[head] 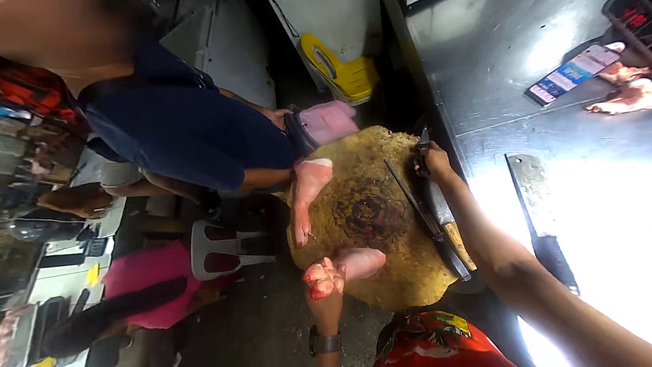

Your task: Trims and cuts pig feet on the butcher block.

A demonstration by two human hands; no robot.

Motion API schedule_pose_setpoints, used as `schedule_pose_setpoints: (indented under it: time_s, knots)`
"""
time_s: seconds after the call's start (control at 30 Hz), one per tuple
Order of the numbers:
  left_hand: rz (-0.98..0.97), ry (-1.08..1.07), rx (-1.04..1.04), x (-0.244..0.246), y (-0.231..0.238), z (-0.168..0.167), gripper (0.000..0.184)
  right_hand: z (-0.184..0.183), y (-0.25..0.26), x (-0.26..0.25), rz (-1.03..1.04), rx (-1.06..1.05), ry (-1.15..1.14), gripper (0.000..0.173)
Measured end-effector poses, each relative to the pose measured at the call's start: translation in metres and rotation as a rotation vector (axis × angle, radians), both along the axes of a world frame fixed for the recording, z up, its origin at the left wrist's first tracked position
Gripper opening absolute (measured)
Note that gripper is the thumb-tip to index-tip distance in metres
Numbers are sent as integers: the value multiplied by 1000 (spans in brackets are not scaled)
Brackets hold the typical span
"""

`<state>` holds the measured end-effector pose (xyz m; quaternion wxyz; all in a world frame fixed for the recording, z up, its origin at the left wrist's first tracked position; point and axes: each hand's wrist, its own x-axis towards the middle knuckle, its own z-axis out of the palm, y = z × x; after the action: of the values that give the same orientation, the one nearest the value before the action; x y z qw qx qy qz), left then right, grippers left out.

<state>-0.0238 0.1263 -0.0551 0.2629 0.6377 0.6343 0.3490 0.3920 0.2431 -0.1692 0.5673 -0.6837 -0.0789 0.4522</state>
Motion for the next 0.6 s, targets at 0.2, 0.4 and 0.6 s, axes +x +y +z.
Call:
schedule_pose_setpoints:
  time_s: [0.2, 0.4, 0.6]
  knots:
    - [-42, -28, -116, 0, 16, 10, 69, 39, -114, -95, 23, 31, 108, 58]
    - [-355, -44, -221, -14, 46, 34, 63, 45, -201, -167, 116, 227, 100, 45]
    - [-616, -58, -346, -20, 98, 36, 66, 26, -252, -215, 191, 115, -39, 44]
